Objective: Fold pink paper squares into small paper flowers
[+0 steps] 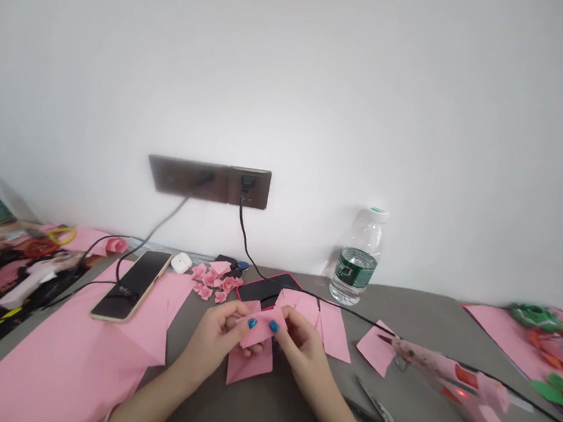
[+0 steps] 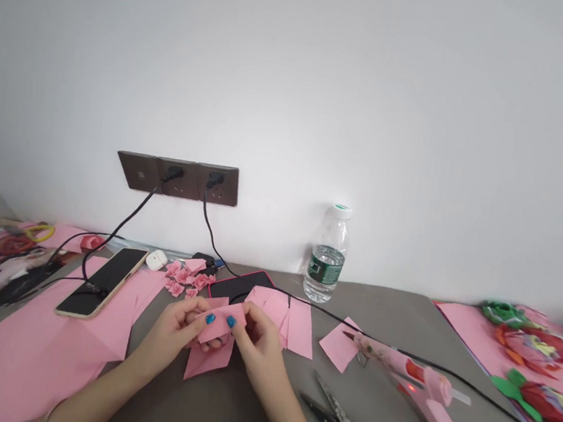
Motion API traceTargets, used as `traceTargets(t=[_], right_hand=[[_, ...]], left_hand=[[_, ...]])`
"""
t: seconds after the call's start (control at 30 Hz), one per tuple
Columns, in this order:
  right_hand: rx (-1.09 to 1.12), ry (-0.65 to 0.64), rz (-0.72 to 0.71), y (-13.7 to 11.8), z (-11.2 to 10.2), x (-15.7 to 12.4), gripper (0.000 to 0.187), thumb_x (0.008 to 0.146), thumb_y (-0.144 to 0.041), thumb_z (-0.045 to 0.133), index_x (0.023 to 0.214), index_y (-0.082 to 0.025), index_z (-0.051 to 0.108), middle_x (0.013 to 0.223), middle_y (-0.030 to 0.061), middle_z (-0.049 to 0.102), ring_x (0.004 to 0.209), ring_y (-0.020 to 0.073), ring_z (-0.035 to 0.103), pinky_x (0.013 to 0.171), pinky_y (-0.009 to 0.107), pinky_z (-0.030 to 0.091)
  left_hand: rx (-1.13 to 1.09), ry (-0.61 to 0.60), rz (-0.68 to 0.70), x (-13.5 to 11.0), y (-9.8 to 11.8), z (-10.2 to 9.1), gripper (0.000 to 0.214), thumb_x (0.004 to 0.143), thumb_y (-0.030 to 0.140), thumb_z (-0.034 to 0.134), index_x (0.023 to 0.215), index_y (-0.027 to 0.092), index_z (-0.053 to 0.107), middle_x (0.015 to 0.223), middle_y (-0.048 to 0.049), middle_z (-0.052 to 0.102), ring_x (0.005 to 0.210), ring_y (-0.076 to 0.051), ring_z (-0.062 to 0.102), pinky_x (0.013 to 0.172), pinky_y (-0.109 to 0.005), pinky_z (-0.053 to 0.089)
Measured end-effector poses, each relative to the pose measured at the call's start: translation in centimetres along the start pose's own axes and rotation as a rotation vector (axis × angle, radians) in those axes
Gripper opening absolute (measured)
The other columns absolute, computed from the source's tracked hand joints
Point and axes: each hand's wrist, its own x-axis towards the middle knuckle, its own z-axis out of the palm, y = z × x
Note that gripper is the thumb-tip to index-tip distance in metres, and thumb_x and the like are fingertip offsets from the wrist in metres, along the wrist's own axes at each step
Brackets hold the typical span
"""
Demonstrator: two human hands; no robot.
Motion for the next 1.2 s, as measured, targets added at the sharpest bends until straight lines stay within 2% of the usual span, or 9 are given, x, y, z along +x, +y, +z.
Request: traceTargets(t=[0.17, 0.33, 0.5, 0.73, 0.93, 1.2], right_hand=[[-0.05, 0.069, -0.023, 0.16, 0.12, 0.21, 0.039, 0.085, -0.052, 0.061, 0.067, -0.018, 0.053, 0.062, -0.0026, 0.046, 0.059, 0.013, 0.042, 0.055, 0.024, 0.036], [-0.023, -0.001, 0.02, 0.12, 0.26, 0.02, 0.036, 0.084, -0.05, 0.062, 0.069, -0.018, 0.055, 0.064, -0.0011, 0.05, 0.06, 0.0143, 0.047, 0.056, 0.025, 0.039], [0.006, -0.003, 0.019, 0.28, 0.4, -0.01, 0.032, 0.081, -0.049, 0.067, 0.073, -0.018, 0.059, 0.067, 0.0006, 0.056, 0.062, 0.0158, 0.051, 0.058, 0.026, 0.043], [-0.014, 0.042, 0.011, 0.18, 0.37, 0.02, 0.037, 0.082, -0.052, 0.064, 0.07, -0.018, 0.057, 0.062, -0.0014, 0.052, 0.058, 0.0137, 0.046, 0.056, 0.025, 0.039], [0.009, -0.004, 0.032, -0.13, 0.61, -0.16, 0.037, 0.082, -0.053, 0.064, 0.072, -0.018, 0.056, 0.064, -0.0019, 0.051, 0.059, 0.0133, 0.046, 0.057, 0.024, 0.04], [0.021, -0.027, 0.038, 0.15, 0.65, -0.22, 0.033, 0.084, -0.049, 0.063, 0.076, -0.018, 0.059, 0.068, -0.0002, 0.054, 0.062, 0.0141, 0.05, 0.059, 0.025, 0.042]], left_hand=[[0.089, -0.049, 0.011, -0.19, -0.04, 0.21, 0.032, 0.082, 0.046, 0.065, 0.073, 0.016, 0.059, 0.062, -0.0043, 0.073, 0.059, -0.02, 0.072, 0.057, -0.024, 0.055], [0.122, -0.107, 0.024, -0.46, 0.02, 0.37, 0.03, 0.086, 0.045, 0.059, 0.079, 0.016, 0.062, 0.071, -0.0063, 0.075, 0.066, -0.023, 0.074, 0.064, -0.03, 0.058], [0.129, -0.077, 0.051, -0.57, 0.41, 0.53, 0.029, 0.087, 0.044, 0.058, 0.078, 0.016, 0.063, 0.066, -0.0046, 0.073, 0.058, -0.02, 0.071, 0.063, -0.03, 0.058], [0.232, -0.077, 0.095, -0.57, 0.33, 0.48, 0.033, 0.088, 0.043, 0.057, 0.067, 0.018, 0.055, 0.055, -0.0006, 0.066, 0.053, -0.017, 0.065, 0.052, -0.024, 0.05], [0.248, -0.045, 0.111, -0.59, 0.38, 0.45, 0.038, 0.091, 0.047, 0.049, 0.072, 0.016, 0.06, 0.062, -0.0039, 0.068, 0.057, -0.018, 0.066, 0.053, -0.025, 0.05], [0.319, -0.007, 0.125, -0.5, 0.05, 0.27, 0.04, 0.089, 0.049, 0.052, 0.07, 0.015, 0.063, 0.058, -0.0032, 0.066, 0.051, -0.016, 0.059, 0.048, -0.023, 0.043]])
